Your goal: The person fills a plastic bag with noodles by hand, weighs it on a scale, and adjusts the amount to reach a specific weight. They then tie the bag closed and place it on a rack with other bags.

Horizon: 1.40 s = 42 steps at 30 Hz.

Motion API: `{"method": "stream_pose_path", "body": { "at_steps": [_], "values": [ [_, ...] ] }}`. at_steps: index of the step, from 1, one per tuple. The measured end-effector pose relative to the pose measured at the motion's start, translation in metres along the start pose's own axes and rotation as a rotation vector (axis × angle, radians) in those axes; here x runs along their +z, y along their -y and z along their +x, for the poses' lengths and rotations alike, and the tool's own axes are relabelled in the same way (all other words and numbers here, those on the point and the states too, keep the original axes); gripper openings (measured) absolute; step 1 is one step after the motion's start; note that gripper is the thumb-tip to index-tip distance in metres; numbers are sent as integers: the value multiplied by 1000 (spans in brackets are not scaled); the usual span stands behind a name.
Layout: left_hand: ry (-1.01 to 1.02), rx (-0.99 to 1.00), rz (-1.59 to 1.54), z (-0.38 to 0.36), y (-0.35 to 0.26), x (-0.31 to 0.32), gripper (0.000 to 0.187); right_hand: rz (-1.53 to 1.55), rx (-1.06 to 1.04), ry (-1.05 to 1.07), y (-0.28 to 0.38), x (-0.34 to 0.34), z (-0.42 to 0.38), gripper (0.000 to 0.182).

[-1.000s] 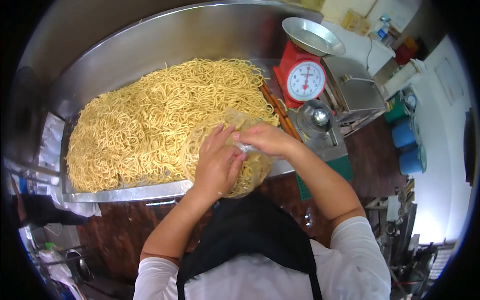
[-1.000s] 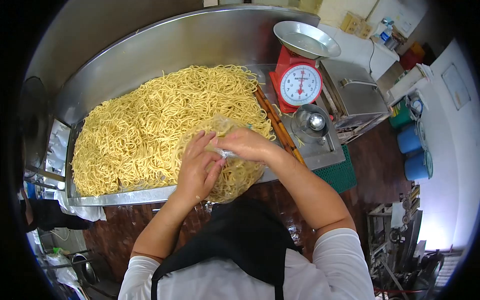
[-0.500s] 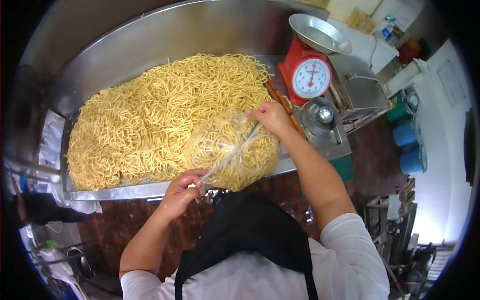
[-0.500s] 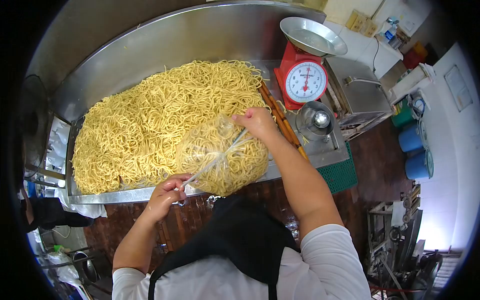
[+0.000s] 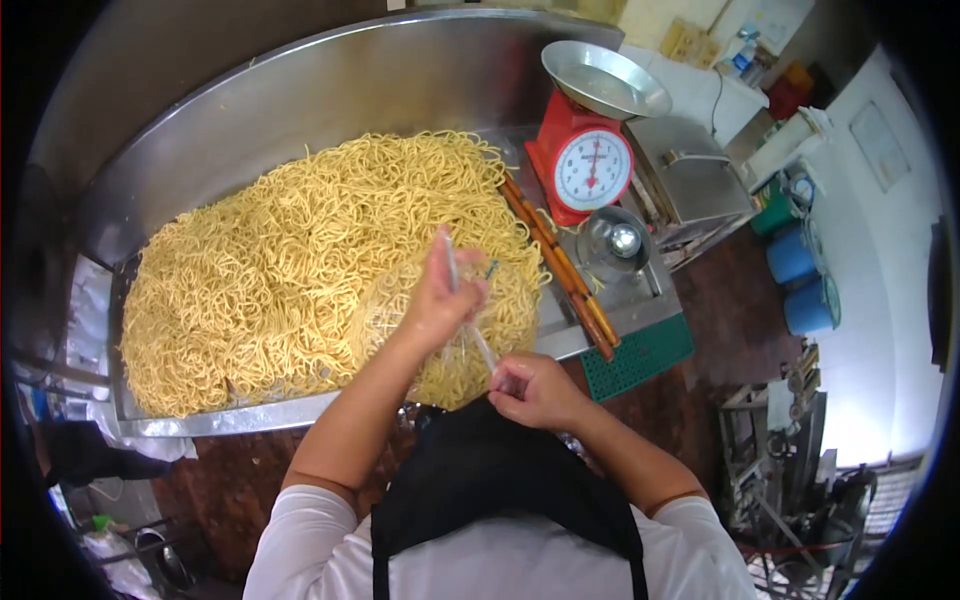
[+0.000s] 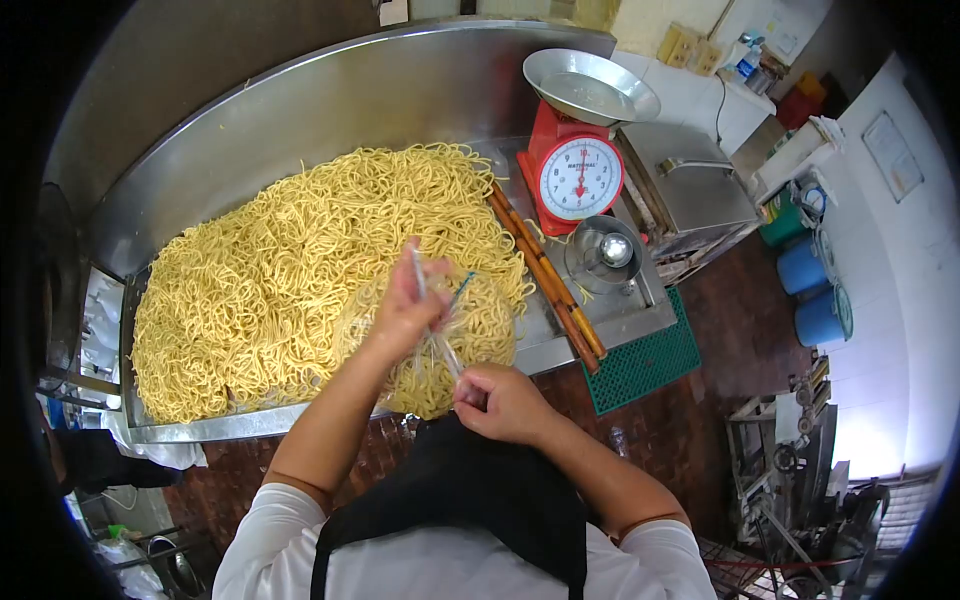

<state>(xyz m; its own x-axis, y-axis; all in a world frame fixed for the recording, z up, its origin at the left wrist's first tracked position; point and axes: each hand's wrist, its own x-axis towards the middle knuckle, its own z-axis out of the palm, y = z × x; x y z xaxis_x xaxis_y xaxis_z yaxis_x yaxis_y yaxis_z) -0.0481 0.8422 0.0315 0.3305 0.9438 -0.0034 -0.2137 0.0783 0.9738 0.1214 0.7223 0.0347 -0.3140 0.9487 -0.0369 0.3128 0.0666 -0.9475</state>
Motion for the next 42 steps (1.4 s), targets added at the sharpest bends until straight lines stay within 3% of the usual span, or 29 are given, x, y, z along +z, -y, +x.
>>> {"method": "stream_pose_path", "body": {
  "at_steps": [1, 2, 3, 4, 6, 7, 9, 10, 12, 13, 14, 15, 16, 17, 18, 20, 21, 23, 27, 30, 32, 33, 34, 35, 38, 42],
  "values": [
    [2, 4, 3, 2, 4, 1, 71, -141, -101, -24, 15, -7, 4, 16],
    [138, -18, 176, 3, 8, 1, 67, -279, -201, -50, 22, -13, 10, 10],
    [273, -40, 351, 4, 12, 1, 64, -325, -426, -263, 19, -16, 19, 14],
    [273, -40, 357, 6, 19, 1, 64, -321, -428, -266, 22, -23, 30, 14],
    [464, 100, 287, 8, 28, -1, 55, -463, -553, -455, 27, -38, 49, 19],
    [455, 106, 295, 7, 20, -1, 55, -371, -442, -462, 25, -36, 52, 21],
    [494, -127, 171, 1, 4, -1, 48, -302, -396, -426, 19, -26, 56, 20],
    [477, -121, 171, 1, 8, -4, 48, -238, -334, -393, 18, -22, 58, 19],
    [260, -45, 300, 2, 24, -8, 45, -304, -459, -435, 18, -14, 64, 16],
    [183, 99, 276, 2, 29, -6, 48, -262, -397, -445, 20, -10, 66, 16],
    [160, 96, 270, -7, 19, -2, 48, -219, -333, -447, 21, -5, 69, 16],
    [54, 146, 543, -16, 8, 5, 46, -220, -335, -442, 16, -8, 72, 16],
    [-51, 195, 815, -24, 1, 12, 44, -368, -150, -356, 7, -14, 76, 17],
    [-65, 343, 837, -29, 8, 15, 48, -512, 40, -271, 1, -19, 80, 20],
    [-55, 345, 832, -32, 13, 15, 48, -514, 47, -278, -3, -23, 82, 20],
    [76, 501, 966, -32, 17, 10, 56, -203, 215, -80, -5, -33, 83, 21],
    [90, 506, 958, -32, 18, 10, 56, -205, 222, -94, -4, -37, 80, 21],
    [78, 560, 957, -33, 19, 10, 44, 80, 434, 22, 3, -42, 74, 18],
    [9, 544, 900, -28, 25, 11, 27, 247, 391, 88, 3, -44, 64, 20],
    [49, 394, 968, -34, 1, 13, 16, 264, 411, 62, -2, -32, 67, 26],
    [153, 504, 804, -43, -20, 2, 20, 261, -13, -91, -26, -15, 82, 40],
    [-3, 599, 914, -46, -28, -13, 23, 260, -11, -86, -29, -24, 87, 40],
    [-157, 680, 1023, -53, -34, -32, 25, -55, 86, -173, -19, -37, 95, 45],
    [-137, 626, 1133, -65, -42, -51, 24, -369, 184, -252, -15, -42, 101, 50],
    [-80, 563, 1262, -88, -37, -69, 22, -570, 65, -299, -26, -28, 121, 55],
    [-153, 513, 1282, -108, -23, -74, 18, -506, 106, -323, -38, -26, 129, 55]
  ]
}}
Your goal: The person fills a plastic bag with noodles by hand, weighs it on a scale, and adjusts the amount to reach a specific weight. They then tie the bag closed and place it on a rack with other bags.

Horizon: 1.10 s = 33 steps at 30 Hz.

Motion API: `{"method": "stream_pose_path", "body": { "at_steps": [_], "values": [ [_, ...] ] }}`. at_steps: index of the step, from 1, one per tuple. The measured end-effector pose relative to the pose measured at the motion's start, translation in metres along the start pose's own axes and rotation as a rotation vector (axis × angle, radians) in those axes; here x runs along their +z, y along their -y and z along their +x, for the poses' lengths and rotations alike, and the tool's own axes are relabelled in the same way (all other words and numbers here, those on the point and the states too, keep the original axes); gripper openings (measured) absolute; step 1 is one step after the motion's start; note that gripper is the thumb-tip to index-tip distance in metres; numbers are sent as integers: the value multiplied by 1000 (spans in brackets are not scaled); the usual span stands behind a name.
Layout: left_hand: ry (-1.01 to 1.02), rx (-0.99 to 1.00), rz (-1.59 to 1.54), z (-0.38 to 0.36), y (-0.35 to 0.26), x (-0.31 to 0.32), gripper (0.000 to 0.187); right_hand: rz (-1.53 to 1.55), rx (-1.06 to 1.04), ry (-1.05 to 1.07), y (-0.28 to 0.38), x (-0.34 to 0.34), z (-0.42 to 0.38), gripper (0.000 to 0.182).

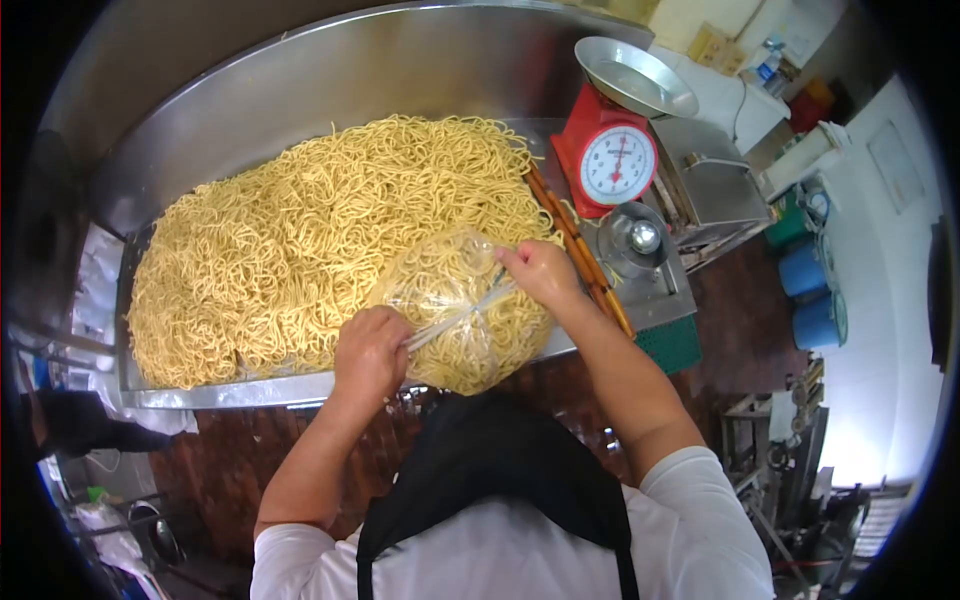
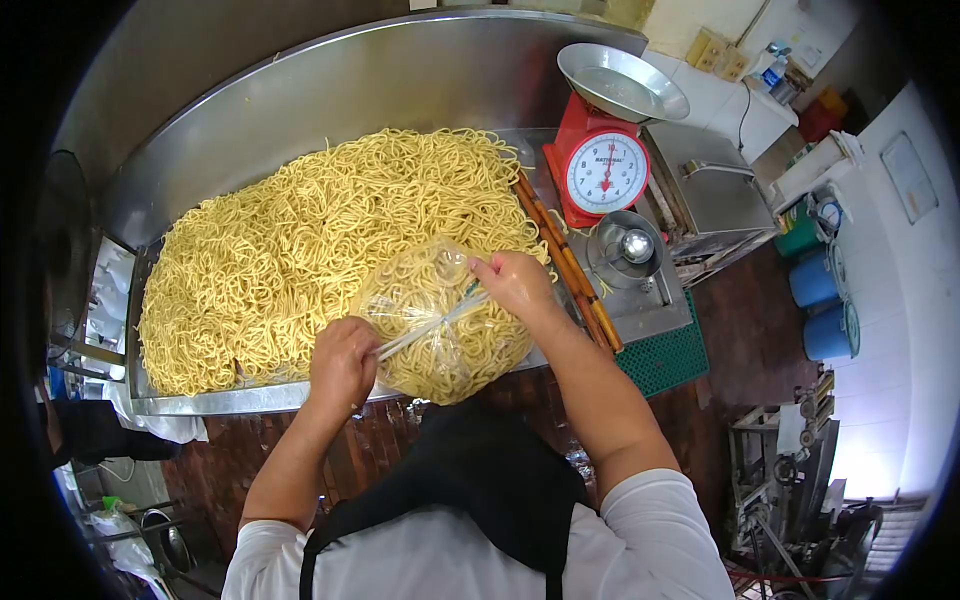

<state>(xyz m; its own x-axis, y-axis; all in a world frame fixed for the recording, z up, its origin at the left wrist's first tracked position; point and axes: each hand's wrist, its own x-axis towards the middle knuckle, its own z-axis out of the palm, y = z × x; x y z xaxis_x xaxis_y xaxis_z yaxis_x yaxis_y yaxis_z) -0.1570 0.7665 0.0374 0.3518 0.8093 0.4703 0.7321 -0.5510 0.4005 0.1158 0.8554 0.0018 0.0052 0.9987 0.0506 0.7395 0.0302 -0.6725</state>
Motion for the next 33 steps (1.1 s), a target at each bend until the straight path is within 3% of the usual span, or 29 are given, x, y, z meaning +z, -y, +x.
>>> {"method": "stream_pose_path", "body": {
  "at_steps": [3, 6, 9, 11, 12, 13, 14, 15, 16, 17, 19, 20, 22, 26, 28, 30, 32, 33],
  "values": [
    [-4, 5, -34, -3, 4, -4, 18, -41, 16, 22, 4, -4, -10, 56],
    [137, -58, -176, 8, 5, -6, 13, -35, -25, -24, 0, -12, -30, 56],
    [240, -689, -1170, 26, -3, 5, 13, 112, -16, 111, -13, -17, -61, 46],
    [122, -633, -1340, 53, -28, 23, 22, 399, -23, 475, 6, -35, -83, 34],
    [2, -576, -1501, 61, -35, 30, 34, 398, -21, 465, 19, -44, -86, 34],
    [14, -567, -1505, 62, -34, 40, 34, 347, -250, 353, 37, -51, -89, 26],
    [92, -475, -1128, 63, -31, 56, 42, 291, -472, 235, 50, -55, -92, 20],
    [157, -367, -752, 64, -29, 71, 50, 287, -464, 217, 58, -58, -88, 20],
    [170, -349, -756, 66, -30, 77, 50, 160, -583, 24, 65, -60, -81, 17],
    [130, -191, -699, 64, -29, 81, 48, 28, -693, -169, 69, -61, -78, 17],
    [62, 116, -636, 66, -23, 90, 44, 86, -564, -141, 66, -52, -78, 18],
    [72, 127, -640, 64, -20, 93, 44, 149, -453, -93, 63, -48, -77, 19],
    [209, -149, -779, 56, -20, 95, 51, 153, -433, -78, 52, -39, -76, 18],
    [145, -246, -769, 59, -26, 88, 66, 325, -432, -111, 46, -13, -69, 16],
    [123, -127, -527, 61, -30, 75, 79, 285, -440, -95, 45, -13, -66, 18],
    [54, -103, -447, 61, -33, 75, 78, 253, -454, -75, 47, -15, -62, 20],
    [-10, -82, -362, 56, -31, 76, 77, -73, -260, -2, 51, -20, -63, 24],
    [-55, 79, -288, 54, -29, 78, 71, -145, -252, 6, 38, -12, -56, 26]
  ]
}}
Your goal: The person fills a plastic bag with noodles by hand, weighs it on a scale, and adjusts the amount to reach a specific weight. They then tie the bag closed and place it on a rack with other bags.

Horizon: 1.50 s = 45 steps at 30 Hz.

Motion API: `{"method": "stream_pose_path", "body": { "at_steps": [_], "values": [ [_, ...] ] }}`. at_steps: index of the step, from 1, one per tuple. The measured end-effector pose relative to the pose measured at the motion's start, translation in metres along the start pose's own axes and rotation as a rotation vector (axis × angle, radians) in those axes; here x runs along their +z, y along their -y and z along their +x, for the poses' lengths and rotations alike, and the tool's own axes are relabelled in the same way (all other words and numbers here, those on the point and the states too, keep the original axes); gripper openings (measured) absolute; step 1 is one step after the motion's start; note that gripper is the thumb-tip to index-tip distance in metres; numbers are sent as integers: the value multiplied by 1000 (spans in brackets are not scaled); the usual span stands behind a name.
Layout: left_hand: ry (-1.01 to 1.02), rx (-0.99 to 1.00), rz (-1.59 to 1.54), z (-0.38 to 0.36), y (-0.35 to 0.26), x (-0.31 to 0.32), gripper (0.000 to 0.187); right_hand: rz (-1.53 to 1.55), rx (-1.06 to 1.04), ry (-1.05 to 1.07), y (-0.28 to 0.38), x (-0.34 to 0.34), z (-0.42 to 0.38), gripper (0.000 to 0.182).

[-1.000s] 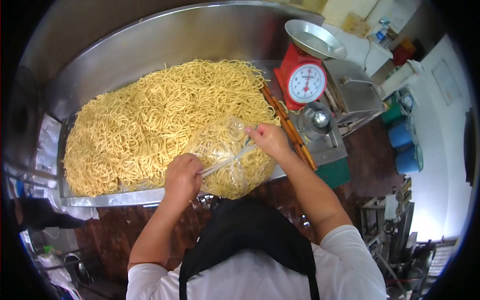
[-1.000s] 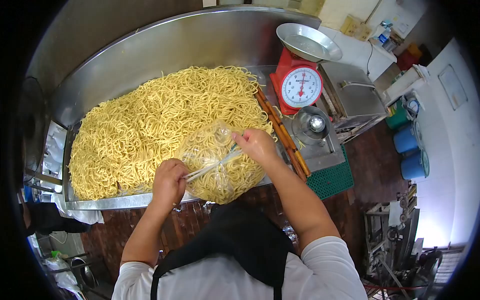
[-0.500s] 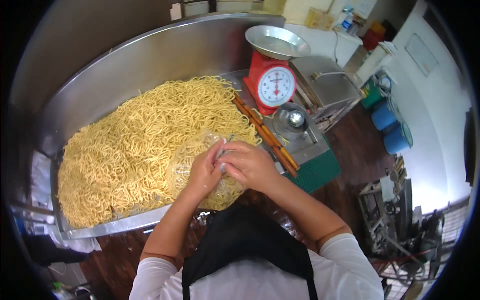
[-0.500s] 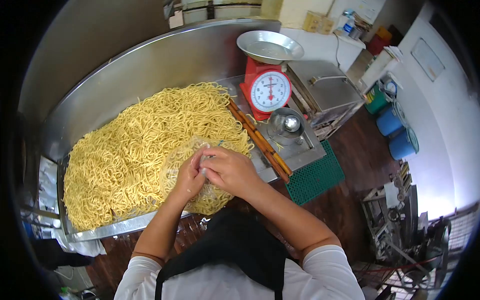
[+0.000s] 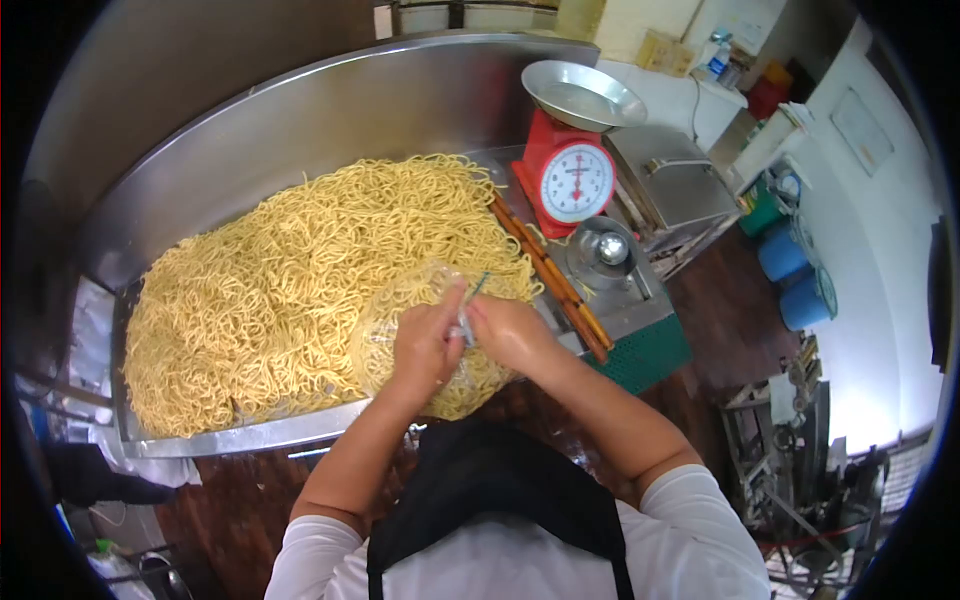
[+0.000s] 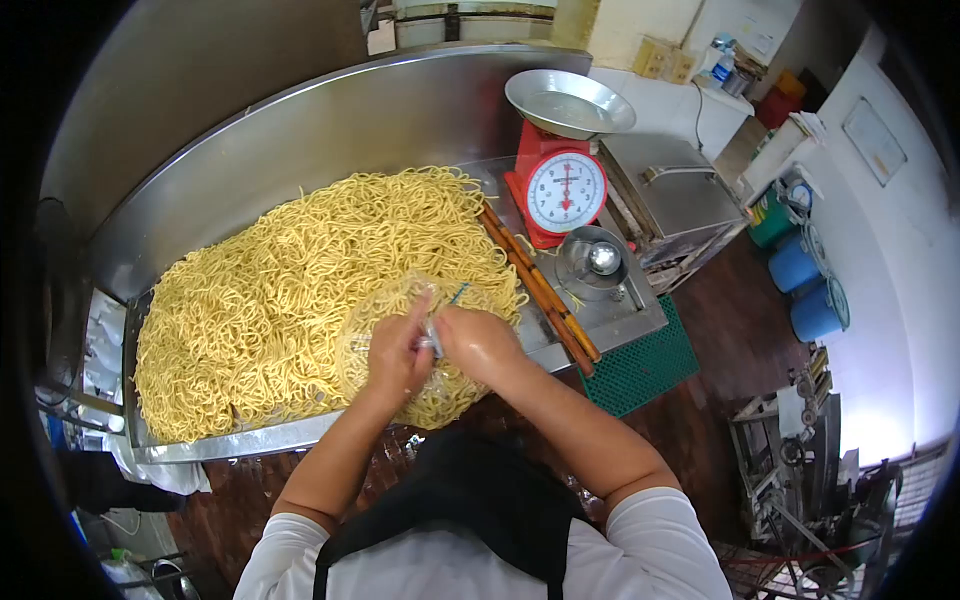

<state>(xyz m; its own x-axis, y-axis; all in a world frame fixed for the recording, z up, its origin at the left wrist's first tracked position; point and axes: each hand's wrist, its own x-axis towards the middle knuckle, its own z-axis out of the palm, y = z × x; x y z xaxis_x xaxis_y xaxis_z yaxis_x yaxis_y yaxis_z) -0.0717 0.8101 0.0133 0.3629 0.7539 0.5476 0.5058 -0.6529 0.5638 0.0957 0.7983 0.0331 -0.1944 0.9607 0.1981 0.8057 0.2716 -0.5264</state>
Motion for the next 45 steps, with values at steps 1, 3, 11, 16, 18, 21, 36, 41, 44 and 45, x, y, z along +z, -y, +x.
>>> {"method": "stream_pose_path", "body": {
  "at_steps": [1, 3, 11, 16, 18, 21, 36, 41, 44, 45],
  "values": [
    [-17, 169, 71, -1, 2, 1, 66, 3, -10, 3, -4, -2, 3, 26],
    [-11, 162, 78, -3, 3, 4, 43, 254, 113, 273, -14, -10, 8, 25],
    [5, -197, -194, -2, -3, -2, 23, 705, 299, 526, 2, -20, 0, 22],
    [-39, 42, -187, -9, 11, -2, 24, 872, 383, 519, -2, -15, -2, 22],
    [1, -7, -196, -9, 9, -1, 17, 929, 427, 505, -1, -10, -3, 21],
    [-21, -18, -197, -8, 4, -4, 12, 1004, 449, 458, -2, 1, -7, 20],
    [-88, -492, -1003, -1, 2, -1, 30, 429, -201, 269, 19, -39, -13, 11],
    [-1, -397, -303, -3, -12, -8, 41, 212, -547, -83, 42, -43, 16, 13],
    [35, -398, -328, -7, -7, 2, 50, 317, -545, -49, 34, -34, 15, 14],
    [-48, -425, -363, -10, -7, 5, 52, 315, -549, -38, 35, -33, 13, 14]
  ]
}}
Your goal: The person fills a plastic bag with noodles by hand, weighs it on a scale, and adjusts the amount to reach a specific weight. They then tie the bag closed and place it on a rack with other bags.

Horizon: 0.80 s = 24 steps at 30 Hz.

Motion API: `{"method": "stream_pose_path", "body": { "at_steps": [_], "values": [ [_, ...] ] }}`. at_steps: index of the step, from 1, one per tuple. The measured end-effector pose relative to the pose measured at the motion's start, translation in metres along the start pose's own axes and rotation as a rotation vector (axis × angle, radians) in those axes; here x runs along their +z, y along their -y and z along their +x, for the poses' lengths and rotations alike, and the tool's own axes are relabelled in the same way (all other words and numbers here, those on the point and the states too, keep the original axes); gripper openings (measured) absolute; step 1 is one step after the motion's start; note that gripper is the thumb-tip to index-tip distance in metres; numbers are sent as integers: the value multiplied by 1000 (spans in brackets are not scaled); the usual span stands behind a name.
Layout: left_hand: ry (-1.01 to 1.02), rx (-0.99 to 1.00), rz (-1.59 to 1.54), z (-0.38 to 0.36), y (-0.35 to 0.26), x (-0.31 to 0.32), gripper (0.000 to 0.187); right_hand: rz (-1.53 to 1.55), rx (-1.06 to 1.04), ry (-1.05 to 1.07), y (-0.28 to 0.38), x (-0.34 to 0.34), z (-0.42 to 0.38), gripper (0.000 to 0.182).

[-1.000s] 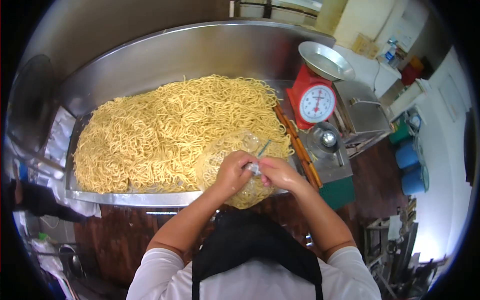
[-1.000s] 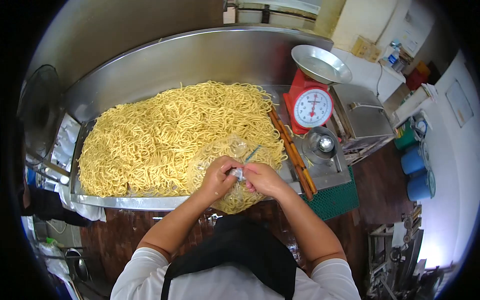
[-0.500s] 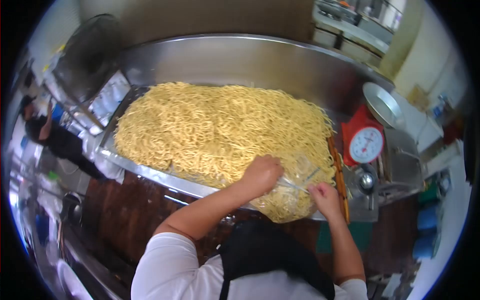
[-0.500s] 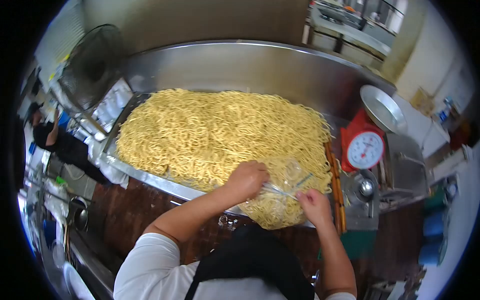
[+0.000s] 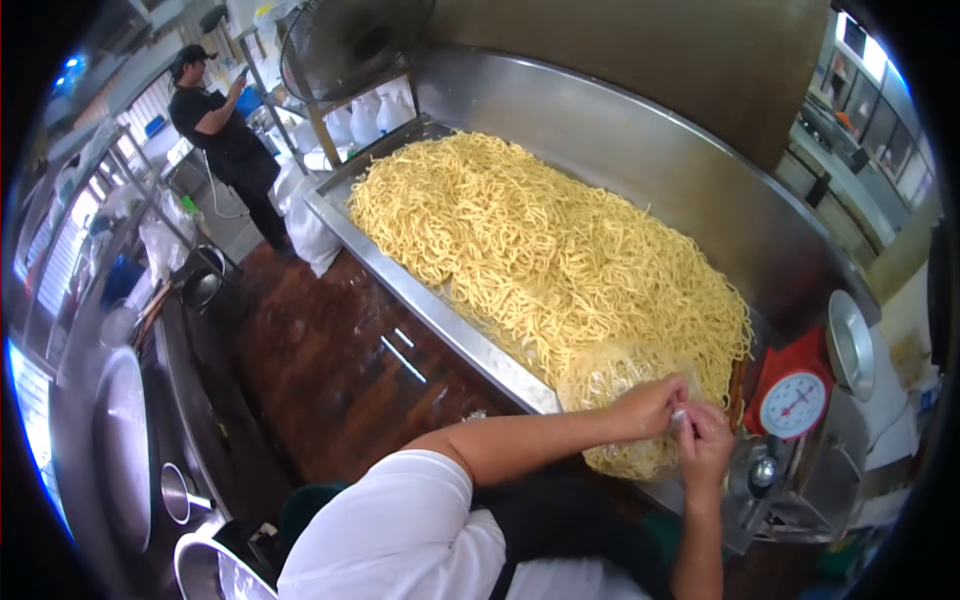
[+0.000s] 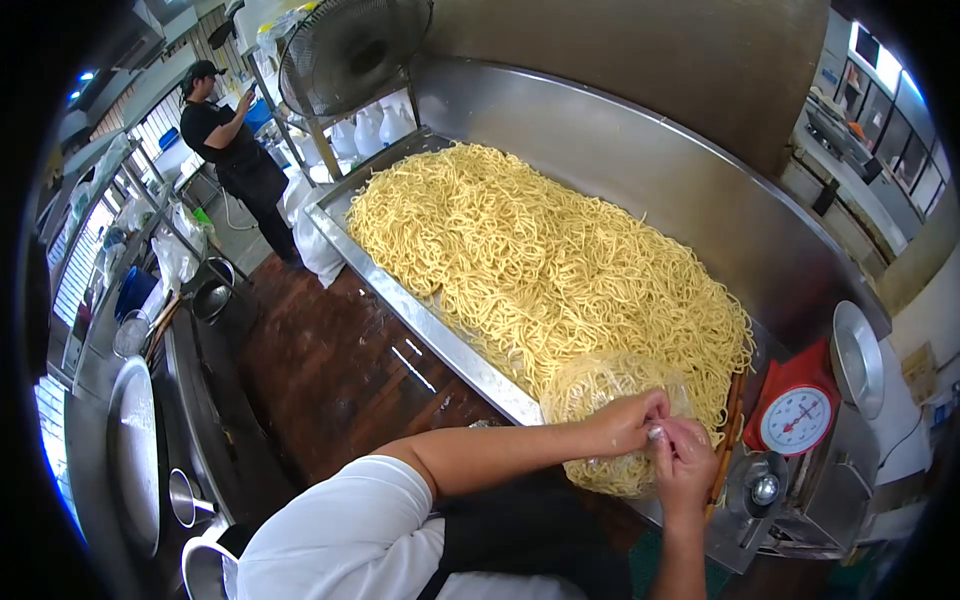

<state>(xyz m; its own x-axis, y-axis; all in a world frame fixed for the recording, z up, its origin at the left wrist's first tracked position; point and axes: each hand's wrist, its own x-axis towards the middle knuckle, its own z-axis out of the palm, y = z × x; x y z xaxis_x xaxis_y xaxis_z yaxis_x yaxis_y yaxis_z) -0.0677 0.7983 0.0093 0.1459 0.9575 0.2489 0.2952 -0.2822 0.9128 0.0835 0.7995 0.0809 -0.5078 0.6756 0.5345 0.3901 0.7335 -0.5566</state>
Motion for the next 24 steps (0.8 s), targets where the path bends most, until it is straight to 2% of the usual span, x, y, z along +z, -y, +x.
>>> {"method": "stream_pose_path", "body": {
  "at_steps": [2, 4, 5, 6, 7, 8, 9, 10, 11, 13, 14, 15, 16, 18, 20, 21, 22, 24],
  "values": [
    [-68, -14, -60, -5, -7, 3, 54, -26, 22, 40, -2, 3, -7, 13],
    [-222, 161, 339, -9, -14, 3, 60, -46, 50, 28, -11, 8, -10, 11],
    [-269, 278, 378, -12, -17, 3, 57, -127, 189, 106, -17, 8, -10, 12],
    [-258, 281, 369, -15, -14, 5, 57, -209, 333, 183, -25, 8, -10, 14],
    [-250, 365, 396, -17, -7, 9, 53, -316, 229, 254, -40, 11, -12, 18],
    [-239, 452, 419, -20, -1, 12, 50, -326, 250, 248, -42, 7, -12, 18],
    [-268, 437, 373, -20, 6, 14, 38, -40, 505, 347, -42, 4, -10, 18],
    [-251, 447, 357, -20, 7, 13, 38, 258, 749, 430, -43, 1, -8, 19],
    [-244, 413, 345, -19, 7, 10, 34, 250, 767, 413, -45, -3, -8, 19],
    [-220, 384, 313, -18, 3, 11, 29, 757, 957, 416, -48, -9, -13, 19],
    [-245, 306, 309, -17, -1, 13, 25, 750, 972, 395, -46, -10, -15, 19],
    [-270, 228, 309, -14, -5, 13, 20, 811, 892, 336, -43, -10, -15, 19],
    [-252, 237, 298, -12, -4, 12, 20, 870, 809, 276, -39, -9, -15, 22],
    [-129, 135, 313, -7, 0, 9, 20, 862, 781, 272, -32, -10, -14, 25],
    [-27, 133, 296, -6, -5, -1, 18, 682, 690, 283, -36, 0, -18, 22],
    [-66, 162, 365, -7, -4, -6, 16, 644, 544, 123, -50, 18, -28, 14],
    [-109, 190, 433, -9, -2, -13, 14, 641, 545, 120, -67, 21, -35, 14],
    [-192, 302, 646, -7, -26, -52, 12, 188, 592, 163, -93, 14, -52, 15]
  ]
}}
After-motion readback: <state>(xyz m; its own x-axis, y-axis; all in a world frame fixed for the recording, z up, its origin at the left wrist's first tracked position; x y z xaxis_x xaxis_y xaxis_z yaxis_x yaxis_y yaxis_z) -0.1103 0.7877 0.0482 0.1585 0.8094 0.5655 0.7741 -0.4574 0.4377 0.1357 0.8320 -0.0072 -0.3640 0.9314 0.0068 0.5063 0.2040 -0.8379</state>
